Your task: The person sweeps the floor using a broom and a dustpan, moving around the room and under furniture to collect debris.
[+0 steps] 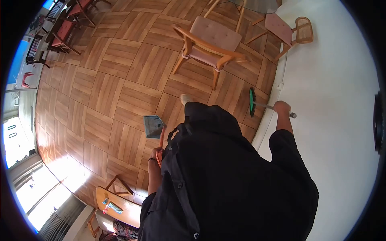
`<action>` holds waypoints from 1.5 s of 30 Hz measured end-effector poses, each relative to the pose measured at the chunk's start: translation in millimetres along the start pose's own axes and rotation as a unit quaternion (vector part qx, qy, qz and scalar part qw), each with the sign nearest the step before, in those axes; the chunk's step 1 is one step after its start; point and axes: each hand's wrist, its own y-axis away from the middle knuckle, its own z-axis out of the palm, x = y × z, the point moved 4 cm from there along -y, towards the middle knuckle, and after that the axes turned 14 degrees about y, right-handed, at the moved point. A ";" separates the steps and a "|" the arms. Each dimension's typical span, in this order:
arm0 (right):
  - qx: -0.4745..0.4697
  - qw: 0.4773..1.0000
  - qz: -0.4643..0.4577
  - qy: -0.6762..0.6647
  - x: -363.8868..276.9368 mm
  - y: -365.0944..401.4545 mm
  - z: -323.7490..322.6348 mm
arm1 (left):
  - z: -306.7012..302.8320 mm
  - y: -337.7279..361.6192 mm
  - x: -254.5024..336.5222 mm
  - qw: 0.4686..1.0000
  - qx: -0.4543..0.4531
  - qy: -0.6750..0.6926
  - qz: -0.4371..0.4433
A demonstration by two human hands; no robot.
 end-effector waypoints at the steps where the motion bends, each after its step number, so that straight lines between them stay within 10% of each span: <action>1: 0.009 1.000 -0.005 0.004 -15.0 2.0 3.0 | -0.1 -0.1 12.9 0.999 -0.004 0.032 -0.006; 11: 0.007 0.962 -0.236 0.140 -222.3 -9.4 4.1 | -74.3 -16.1 189.6 0.882 -0.198 0.387 -0.179; 16: -0.009 0.916 -0.392 0.089 -304.7 7.2 -95.9 | -97.6 26.3 298.7 0.907 -0.032 0.401 -0.126; 22: -0.212 0.888 -0.173 0.369 -384.3 61.4 -227.9 | -112.5 21.0 406.2 0.939 0.052 0.338 -0.038; 38: -0.187 0.980 -0.056 -0.025 -460.1 290.5 -500.2 | -107.2 -112.6 906.0 0.990 -0.035 0.083 -0.106; 43: -0.327 0.900 -0.002 -0.287 -439.5 333.5 -485.5 | -18.1 -147.7 1034.8 0.996 -0.038 -0.053 -0.068; 45: -0.391 0.793 0.081 -0.461 -452.7 348.1 -467.9 | 26.5 -170.1 1074.8 0.993 -0.066 -0.060 -0.079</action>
